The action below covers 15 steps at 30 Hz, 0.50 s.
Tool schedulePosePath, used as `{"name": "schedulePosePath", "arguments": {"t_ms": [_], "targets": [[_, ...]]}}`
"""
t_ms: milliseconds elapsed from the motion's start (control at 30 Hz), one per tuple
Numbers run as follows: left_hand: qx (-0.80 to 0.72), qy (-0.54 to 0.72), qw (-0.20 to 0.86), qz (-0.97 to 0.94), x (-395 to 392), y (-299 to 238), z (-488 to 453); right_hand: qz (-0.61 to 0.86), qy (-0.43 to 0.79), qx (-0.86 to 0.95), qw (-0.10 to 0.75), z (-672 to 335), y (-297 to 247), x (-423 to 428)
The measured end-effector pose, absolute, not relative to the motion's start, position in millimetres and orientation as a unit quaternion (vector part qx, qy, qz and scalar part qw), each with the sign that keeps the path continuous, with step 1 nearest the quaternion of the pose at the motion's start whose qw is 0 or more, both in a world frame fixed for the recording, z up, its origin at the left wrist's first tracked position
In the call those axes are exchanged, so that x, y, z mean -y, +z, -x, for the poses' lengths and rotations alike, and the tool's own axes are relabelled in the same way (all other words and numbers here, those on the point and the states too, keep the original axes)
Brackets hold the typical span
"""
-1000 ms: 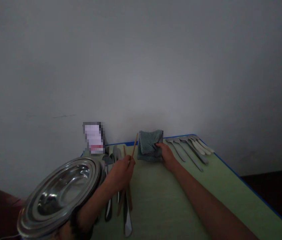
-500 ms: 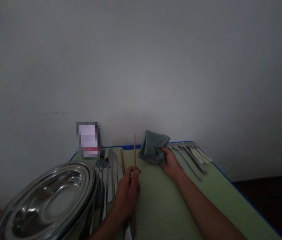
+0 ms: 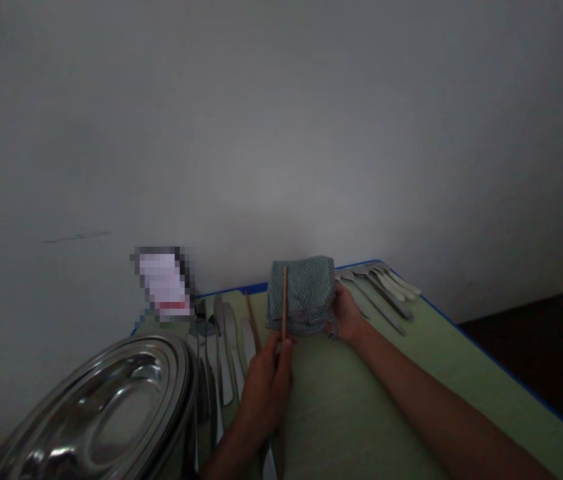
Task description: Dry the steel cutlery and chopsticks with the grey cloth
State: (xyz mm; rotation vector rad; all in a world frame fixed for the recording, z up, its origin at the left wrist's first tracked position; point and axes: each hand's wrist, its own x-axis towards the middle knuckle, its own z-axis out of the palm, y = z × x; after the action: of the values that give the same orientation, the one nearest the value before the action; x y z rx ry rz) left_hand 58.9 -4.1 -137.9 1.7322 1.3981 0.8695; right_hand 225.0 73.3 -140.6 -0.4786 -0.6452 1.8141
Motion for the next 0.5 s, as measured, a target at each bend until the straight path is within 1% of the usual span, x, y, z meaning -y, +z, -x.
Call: {"name": "schedulePosePath", "arguments": {"t_ms": [133,267,367,500], "targets": [[-0.545,0.299,0.329,-0.711,3.2,-137.2,-58.6,0.225,0.777,0.311,0.499,-217.7,-144.5,-70.4],[-0.542,0.221,0.280,-0.761,0.7,-139.1,-60.1,0.246,0.770,0.333,0.486,-207.7,-150.6,-68.3],[-0.538,0.191,0.258,-0.779,1.2,-139.1,-61.1,0.278,0.751,0.282,0.529,-206.0,-152.1,-71.4],[-0.492,0.166,0.248,-0.818,4.1,-139.0,-59.8,0.311,0.714,0.187,0.599,-213.4,-157.0,-84.2]]}}
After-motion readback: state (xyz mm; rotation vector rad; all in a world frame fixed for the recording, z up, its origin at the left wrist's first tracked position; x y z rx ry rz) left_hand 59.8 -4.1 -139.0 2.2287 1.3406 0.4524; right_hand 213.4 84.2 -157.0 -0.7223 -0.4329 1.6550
